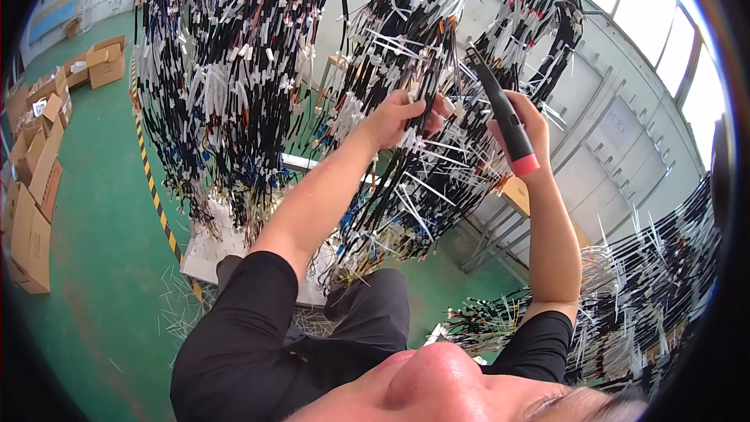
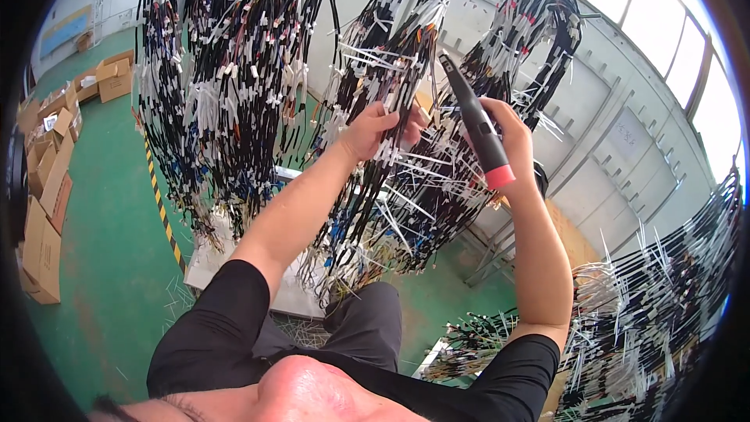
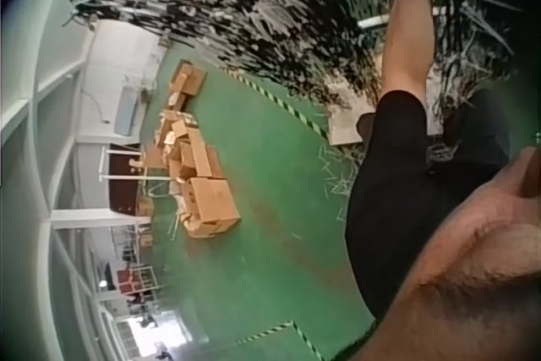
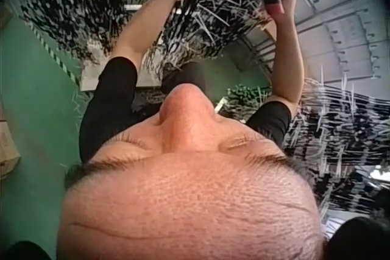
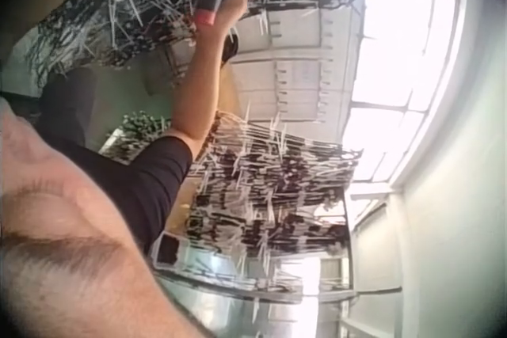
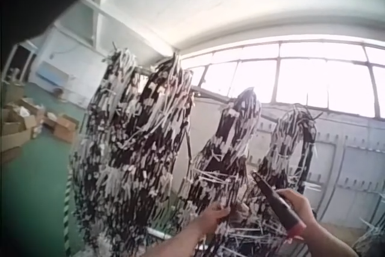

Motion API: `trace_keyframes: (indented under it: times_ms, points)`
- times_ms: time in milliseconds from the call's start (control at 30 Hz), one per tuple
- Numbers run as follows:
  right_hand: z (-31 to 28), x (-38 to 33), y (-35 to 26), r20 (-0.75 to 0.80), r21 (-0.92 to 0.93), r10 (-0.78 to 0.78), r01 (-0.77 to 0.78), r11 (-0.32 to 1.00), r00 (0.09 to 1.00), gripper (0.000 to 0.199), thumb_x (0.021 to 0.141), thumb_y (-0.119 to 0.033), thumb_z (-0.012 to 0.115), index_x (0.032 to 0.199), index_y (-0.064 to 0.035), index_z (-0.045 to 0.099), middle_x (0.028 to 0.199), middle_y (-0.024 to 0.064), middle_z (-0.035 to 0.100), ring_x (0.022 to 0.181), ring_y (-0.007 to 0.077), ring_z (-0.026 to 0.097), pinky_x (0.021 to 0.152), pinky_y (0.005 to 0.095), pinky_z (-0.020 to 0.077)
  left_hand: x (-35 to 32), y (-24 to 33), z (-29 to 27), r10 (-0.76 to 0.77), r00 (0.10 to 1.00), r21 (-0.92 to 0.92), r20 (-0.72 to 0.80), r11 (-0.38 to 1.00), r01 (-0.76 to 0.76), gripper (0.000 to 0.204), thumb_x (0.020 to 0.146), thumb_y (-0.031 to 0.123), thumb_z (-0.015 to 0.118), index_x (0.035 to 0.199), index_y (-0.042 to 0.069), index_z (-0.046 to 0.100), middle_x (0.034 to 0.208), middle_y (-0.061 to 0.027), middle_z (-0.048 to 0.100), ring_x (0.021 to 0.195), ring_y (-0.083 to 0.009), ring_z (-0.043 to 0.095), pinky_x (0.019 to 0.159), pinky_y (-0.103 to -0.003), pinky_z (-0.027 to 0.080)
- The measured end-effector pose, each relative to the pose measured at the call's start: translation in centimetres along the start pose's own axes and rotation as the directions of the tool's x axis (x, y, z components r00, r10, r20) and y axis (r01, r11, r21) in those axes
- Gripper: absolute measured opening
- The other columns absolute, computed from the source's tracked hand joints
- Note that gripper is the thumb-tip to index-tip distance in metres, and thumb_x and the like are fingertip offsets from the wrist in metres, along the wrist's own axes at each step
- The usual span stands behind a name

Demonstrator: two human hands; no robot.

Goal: Secure and organize wire harness bundles using a cable tie gun on a factory rack.

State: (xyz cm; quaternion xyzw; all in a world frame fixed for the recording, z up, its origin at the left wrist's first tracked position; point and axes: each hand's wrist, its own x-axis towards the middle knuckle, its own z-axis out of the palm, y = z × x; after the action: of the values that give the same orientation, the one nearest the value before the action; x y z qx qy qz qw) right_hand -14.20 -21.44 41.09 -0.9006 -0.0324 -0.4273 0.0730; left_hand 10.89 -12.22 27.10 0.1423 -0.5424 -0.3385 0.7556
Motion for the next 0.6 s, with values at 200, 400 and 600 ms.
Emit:
trace_keyframes:
  times_ms: [200,400,600]
  points:
    - [-1.3,-0.9,0.3,0.058,0.084,0.108,-0.113,0.99,0.992,0.047,0.086,-0.014,0.083,0.129,-0.0044,0.066,0.104,0.0028,0.072,0.092,0.0126,0.062,0.09,0.0281,0.0495,0.7,-1.0,4.1,-0.086,0.995,-0.398,0.044,0.912,0.096,0.041,0.108,0.031,0.06,0.141,0.006,0.056,0.091,-0.0061,0.063,0.058,-0.0155,0.057,0.055,-0.032,0.049]
    - [-2.8,0.3,0.2,0.156,0.007,0.107,-0.109,0.994,0.982,0.039,0.087,-0.017,0.085,0.12,-0.0039,0.068,0.1,0.0012,0.07,0.092,0.0122,0.061,0.088,0.0291,0.0498,1.8,-1.8,4.1,0.232,0.938,0.89,-0.257,0.434,0.137,0.023,0.105,0.015,0.058,0.126,0.005,0.056,0.081,-0.0174,0.07,0.059,-0.0284,0.067,0.055,-0.042,0.053]
    - [-3.7,4.5,3.2,0.284,0.146,0.06,-0.105,0.984,0.957,0.023,0.088,-0.017,0.083,0.098,-0.0025,0.068,0.079,0.0016,0.065,0.074,0.0121,0.057,0.073,0.0323,0.0499,1.9,-0.7,1.0,0.405,0.906,0.884,-0.124,-0.369,0.287,0.037,0.1,0.008,0.047,0.134,-0.005,0.054,0.086,-0.0217,0.075,0.075,-0.0402,0.076,0.066,-0.05,0.062]
